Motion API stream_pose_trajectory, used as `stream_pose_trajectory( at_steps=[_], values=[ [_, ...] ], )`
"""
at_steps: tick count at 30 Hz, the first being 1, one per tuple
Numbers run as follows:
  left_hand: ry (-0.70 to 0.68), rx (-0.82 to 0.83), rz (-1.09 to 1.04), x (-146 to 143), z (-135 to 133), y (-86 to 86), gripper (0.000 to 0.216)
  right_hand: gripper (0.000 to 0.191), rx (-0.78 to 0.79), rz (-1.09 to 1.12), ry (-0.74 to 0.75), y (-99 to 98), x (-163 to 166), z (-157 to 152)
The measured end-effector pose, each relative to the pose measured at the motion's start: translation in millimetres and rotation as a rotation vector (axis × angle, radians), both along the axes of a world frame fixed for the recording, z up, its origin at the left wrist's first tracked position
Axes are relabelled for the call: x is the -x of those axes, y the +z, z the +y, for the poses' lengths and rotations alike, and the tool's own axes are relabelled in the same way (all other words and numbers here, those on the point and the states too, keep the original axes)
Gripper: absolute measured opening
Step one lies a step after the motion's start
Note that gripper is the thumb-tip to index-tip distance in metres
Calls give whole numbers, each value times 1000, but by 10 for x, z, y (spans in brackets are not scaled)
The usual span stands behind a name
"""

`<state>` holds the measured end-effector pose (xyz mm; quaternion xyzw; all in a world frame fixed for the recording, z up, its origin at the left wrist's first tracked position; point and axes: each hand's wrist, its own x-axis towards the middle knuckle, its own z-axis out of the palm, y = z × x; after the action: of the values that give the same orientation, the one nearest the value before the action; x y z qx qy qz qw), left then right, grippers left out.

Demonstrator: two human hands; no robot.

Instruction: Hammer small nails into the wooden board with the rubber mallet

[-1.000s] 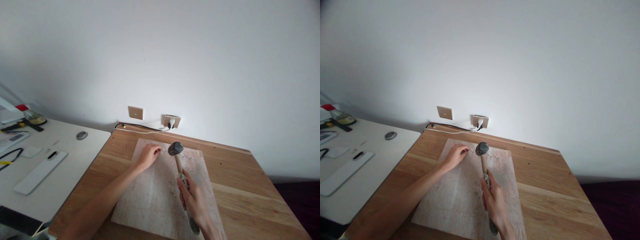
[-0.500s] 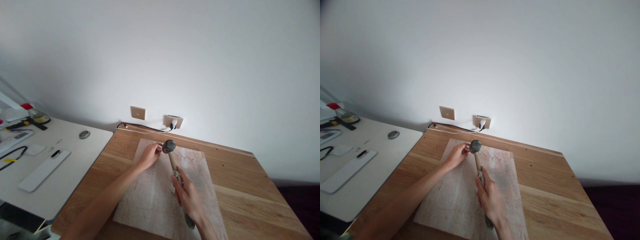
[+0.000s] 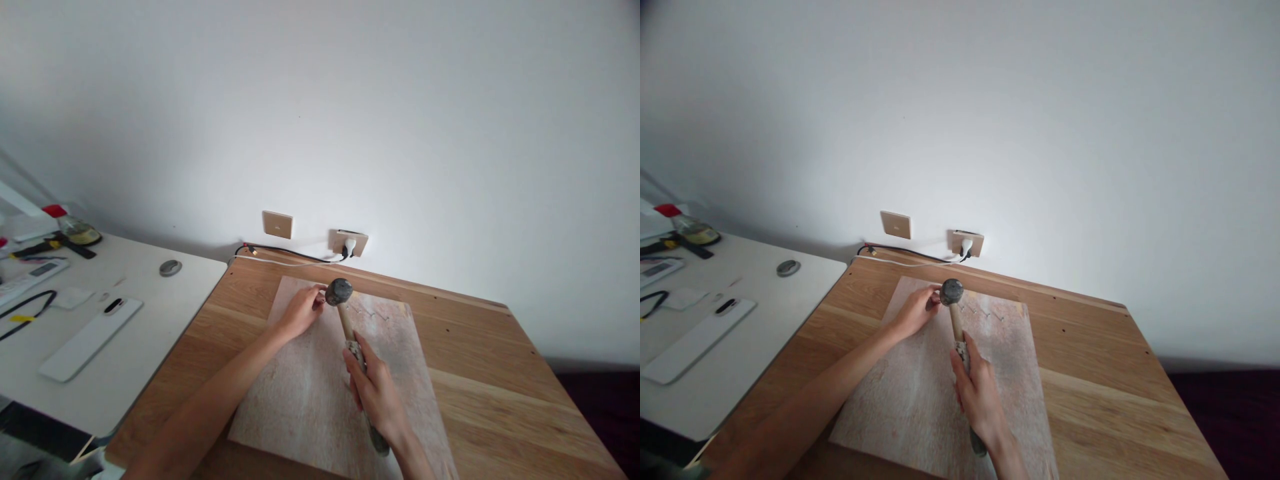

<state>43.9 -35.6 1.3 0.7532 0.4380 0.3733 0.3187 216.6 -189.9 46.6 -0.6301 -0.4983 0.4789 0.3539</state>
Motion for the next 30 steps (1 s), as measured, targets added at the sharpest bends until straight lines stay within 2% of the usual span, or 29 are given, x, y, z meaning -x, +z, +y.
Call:
stream_pose_trajectory(
  at_steps=[7,16,21,23,27,30],
  values=[
    [12,-2,-6,-3,11,-9,41,85,12,-24,5,37,5,12],
    [33,-22,-11,14,17,15,45,80,14,-72,46,41,-4,23],
    [101,-154,34,144,-118,158,24,74,0,-130,86,24,-109,-10],
    [2,-265,131,143,-272,256,16,73,9,-138,75,41,-165,-28],
    [-442,-594,468,-42,-677,423,9,76,-1,-134,-25,109,-264,-68],
    [-570,-780,673,-235,-919,481,2,78,-20,-127,-89,174,-316,-97]
  ],
)
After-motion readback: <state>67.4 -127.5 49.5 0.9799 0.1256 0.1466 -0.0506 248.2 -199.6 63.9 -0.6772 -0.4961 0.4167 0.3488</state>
